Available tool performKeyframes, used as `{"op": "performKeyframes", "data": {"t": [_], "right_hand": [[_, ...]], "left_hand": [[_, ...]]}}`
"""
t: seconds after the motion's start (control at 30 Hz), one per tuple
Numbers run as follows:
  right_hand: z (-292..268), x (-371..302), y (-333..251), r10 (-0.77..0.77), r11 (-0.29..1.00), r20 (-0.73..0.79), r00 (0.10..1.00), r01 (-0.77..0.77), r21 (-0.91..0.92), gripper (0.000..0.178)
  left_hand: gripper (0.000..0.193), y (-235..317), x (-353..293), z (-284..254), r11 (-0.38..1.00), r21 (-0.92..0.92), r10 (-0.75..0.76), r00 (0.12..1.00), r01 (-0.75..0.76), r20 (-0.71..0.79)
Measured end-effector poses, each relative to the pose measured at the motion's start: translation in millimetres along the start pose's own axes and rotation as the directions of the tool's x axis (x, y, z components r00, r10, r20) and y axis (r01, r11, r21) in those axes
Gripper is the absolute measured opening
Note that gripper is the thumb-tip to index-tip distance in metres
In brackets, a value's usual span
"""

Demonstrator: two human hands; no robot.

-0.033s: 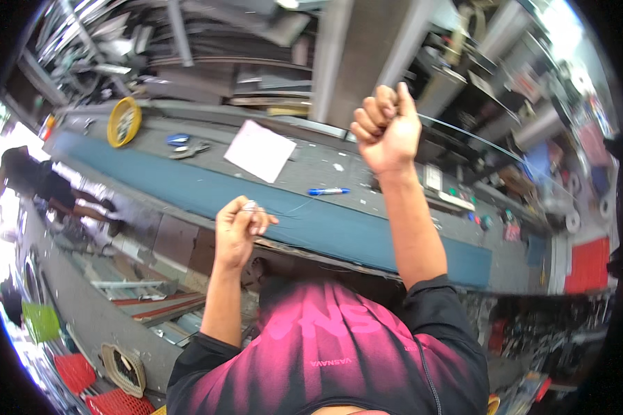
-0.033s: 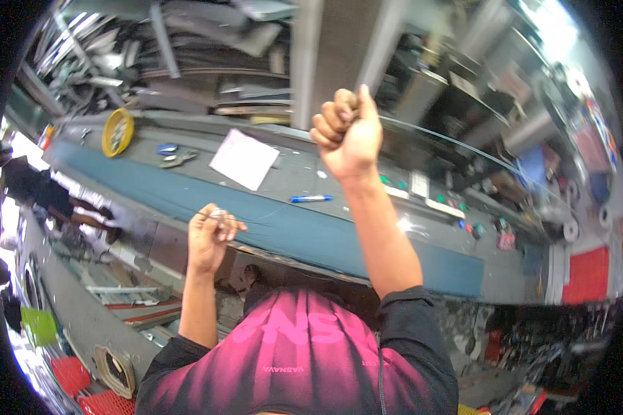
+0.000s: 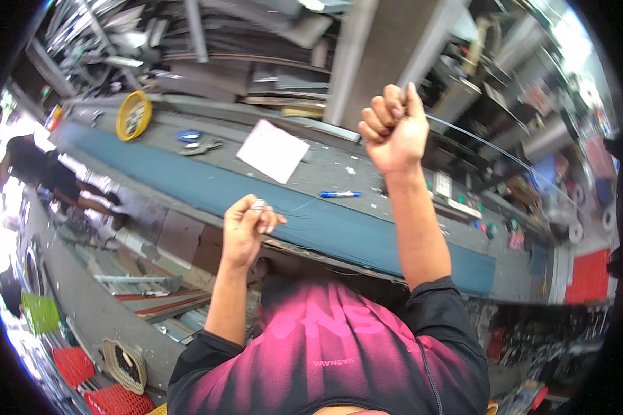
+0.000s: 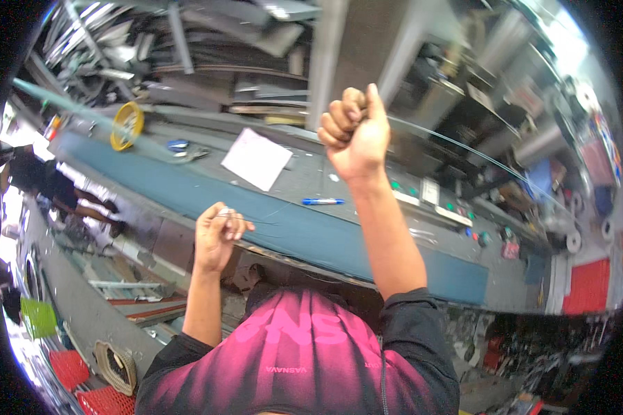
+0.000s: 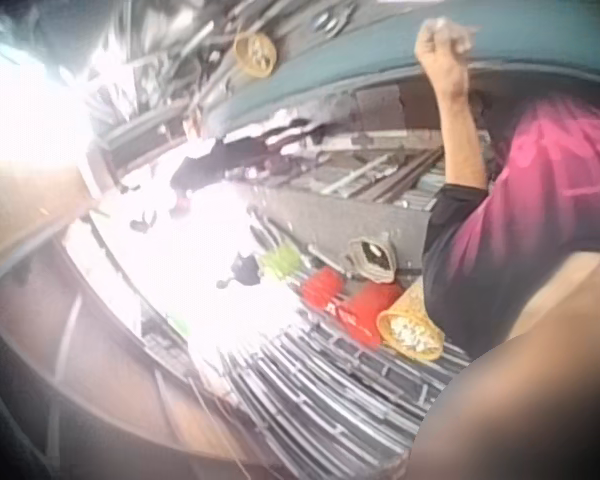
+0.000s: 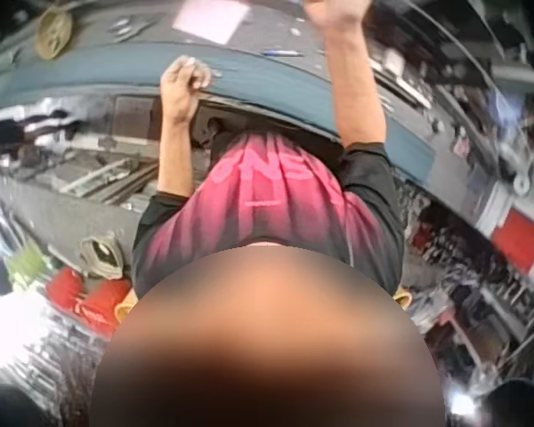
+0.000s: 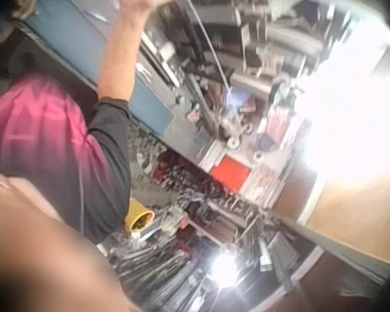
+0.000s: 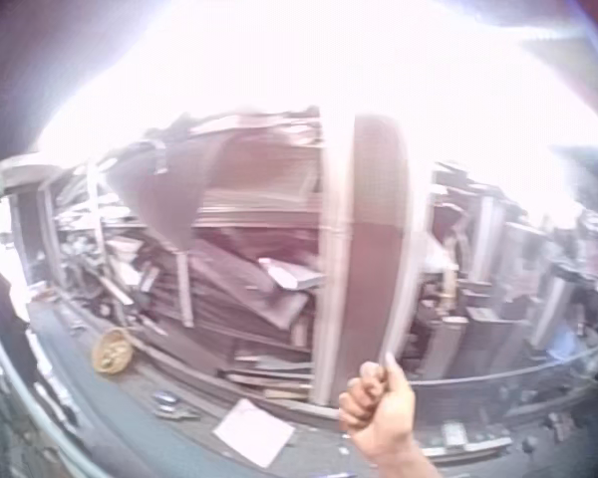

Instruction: The person assembles a window frame by inserting small plastic clips into the edge of a glass pane and then fitting a long blue rubber seal along the perimeter. They repeatedly pick up clips, place them into the frame edge, and press the seal into place, working along the length of the glass.

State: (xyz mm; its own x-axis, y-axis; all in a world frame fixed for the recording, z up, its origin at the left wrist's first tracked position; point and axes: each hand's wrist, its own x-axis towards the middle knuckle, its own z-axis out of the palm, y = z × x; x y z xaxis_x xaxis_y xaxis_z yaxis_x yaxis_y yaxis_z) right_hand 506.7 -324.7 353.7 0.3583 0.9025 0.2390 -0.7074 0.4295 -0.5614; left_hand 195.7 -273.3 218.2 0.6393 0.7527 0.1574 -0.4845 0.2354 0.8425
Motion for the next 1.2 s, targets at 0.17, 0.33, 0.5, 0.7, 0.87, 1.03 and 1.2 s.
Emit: {"op": "performKeyframes", "data": {"t": [0.17, 0.33, 0.5, 0.7, 0.87, 1.03, 1.2], "right_hand": [[73.5, 80.2, 88.5, 0.089, 0.995, 0.15, 0.985, -0.082, -0.051, 0.059], [157.2, 149.6, 170.4, 0.165, 0.986, 0.178, 0.97, -0.162, -0.032, 0.057], [216.6, 190.4, 241.8, 0.251, 0.965, 0.215, 0.944, -0.225, -0.136, 0.056], [254.0, 211.0, 303.7, 0.454, 0.889, 0.284, 0.844, -0.412, -0.198, 0.052], [272.1, 215.1, 335.6, 0.55, 0.833, 0.416, 0.724, -0.448, -0.324, 0.045], [289.9, 220.4, 356.7, 0.58, 0.815, 0.486, 0.654, -0.457, -0.356, 0.04], [305.2, 226.2, 393.3, 0.673, 0.73, 0.407, 0.617, -0.467, -0.499, 0.04]], "left_hand": [[0.029, 38.9, 13.7, -77.6, 0.988, -0.156, 0.015, 0.999, -0.02, -0.037], [0.03, 81.4, 19.3, -148.3, 0.965, -0.262, 0.012, 0.999, -0.024, -0.047], [0.032, 108.8, 17.3, -178.3, 0.962, -0.274, -0.016, 0.999, 0.002, -0.049], [0.034, 119.0, 27.0, -181.4, 0.949, -0.314, -0.018, 0.999, 0.001, -0.049], [0.031, 142.2, 24.7, -189.0, 0.918, -0.391, 0.031, 0.995, -0.068, -0.1], [0.034, 151.5, 21.6, -198.2, 0.935, -0.34, 0.046, 0.985, -0.101, -0.166], [0.033, 150.7, 30.4, -214.3, 0.928, -0.358, 0.025, 0.977, -0.102, -0.214]]}}
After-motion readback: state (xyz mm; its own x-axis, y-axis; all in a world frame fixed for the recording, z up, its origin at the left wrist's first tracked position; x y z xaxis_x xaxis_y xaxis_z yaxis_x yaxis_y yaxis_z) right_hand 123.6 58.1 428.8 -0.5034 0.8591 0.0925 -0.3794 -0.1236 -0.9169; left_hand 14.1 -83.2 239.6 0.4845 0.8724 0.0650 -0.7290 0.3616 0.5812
